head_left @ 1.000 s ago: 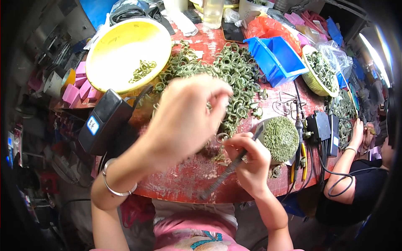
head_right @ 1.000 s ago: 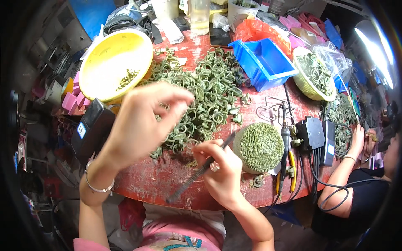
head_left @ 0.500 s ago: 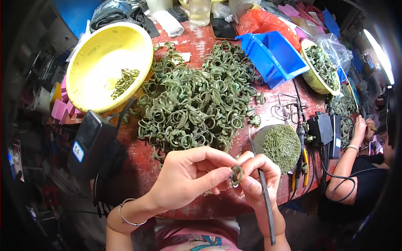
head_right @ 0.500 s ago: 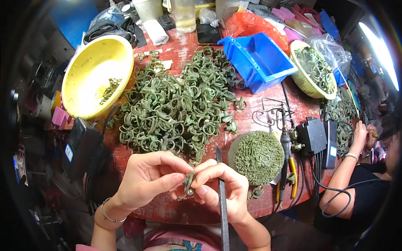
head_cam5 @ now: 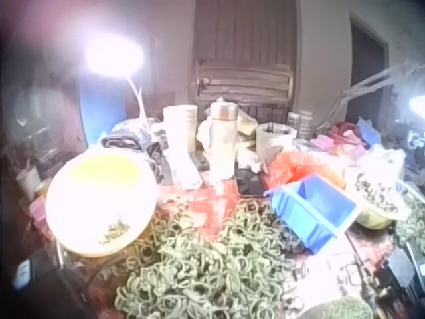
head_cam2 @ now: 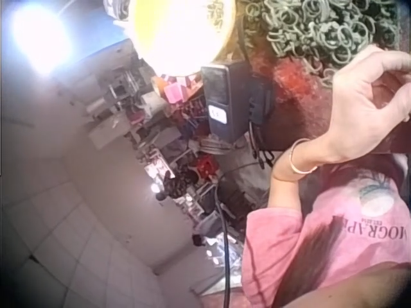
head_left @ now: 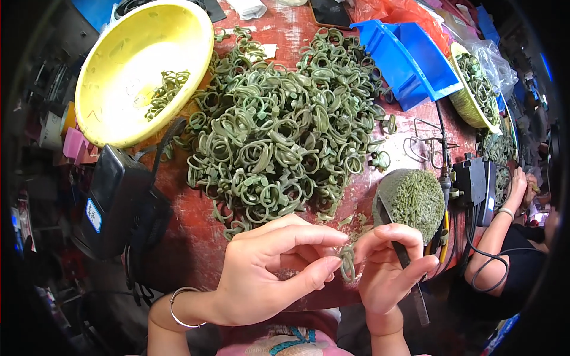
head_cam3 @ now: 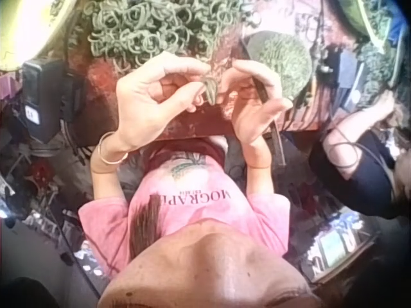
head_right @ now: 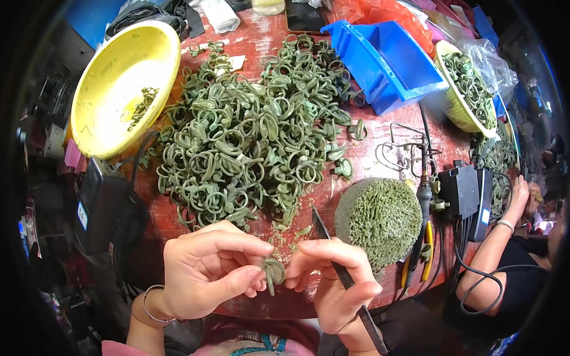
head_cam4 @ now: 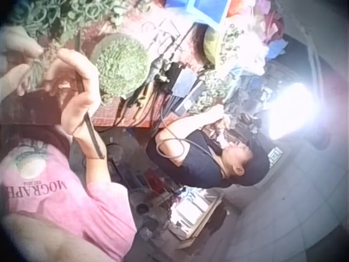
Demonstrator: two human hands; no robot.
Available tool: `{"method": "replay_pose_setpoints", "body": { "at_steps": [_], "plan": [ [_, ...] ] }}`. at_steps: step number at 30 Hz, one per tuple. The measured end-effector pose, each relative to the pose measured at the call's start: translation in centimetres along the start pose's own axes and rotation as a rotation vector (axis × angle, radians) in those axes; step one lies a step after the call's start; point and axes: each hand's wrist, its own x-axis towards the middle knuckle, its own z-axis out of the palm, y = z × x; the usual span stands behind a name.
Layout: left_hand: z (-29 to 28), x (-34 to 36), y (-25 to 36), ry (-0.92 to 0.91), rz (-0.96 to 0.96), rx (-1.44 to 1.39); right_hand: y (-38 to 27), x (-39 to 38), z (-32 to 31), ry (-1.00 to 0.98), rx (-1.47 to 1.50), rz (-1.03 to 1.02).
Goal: The recorder uses a small manual carving tool to refine and shape green wax ring or jewelry molds at a workshop table.
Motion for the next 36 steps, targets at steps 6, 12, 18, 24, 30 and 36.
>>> {"method": "replay_pose_setpoints", "body": {
  "at_steps": [6, 12, 18, 24, 30, 36],
  "plan": [
    [-0.1, 0.1, -0.1, -0.023, 0.011, 0.053, -0.4, -0.8, -0.2, 0.043, -0.048, 0.004],
    [0.0, 0.3, -0.3, -0.003, -0.005, 0.027, -0.2, -1.7, -0.8, 0.022, -0.064, -0.071],
    [0.0, 0.3, -0.6, 0.007, -0.003, -0.014, 0.3, -1.7, -1.4, -0.027, -0.116, -0.241],
    [0.1, 0.3, -0.8, 0.03, 0.052, 0.069, -0.4, -1.5, -1.1, -0.061, -0.177, -0.211],
    [-0.2, 0.3, -0.8, -0.007, 0.077, 0.154, -0.6, -0.9, -0.6, -0.067, -0.214, -0.224],
    [-0.4, 0.2, -0.9, -0.024, 0.064, 0.282, -0.4, -0.7, 0.0, 0.019, -0.463, -0.252]
  ]
}}
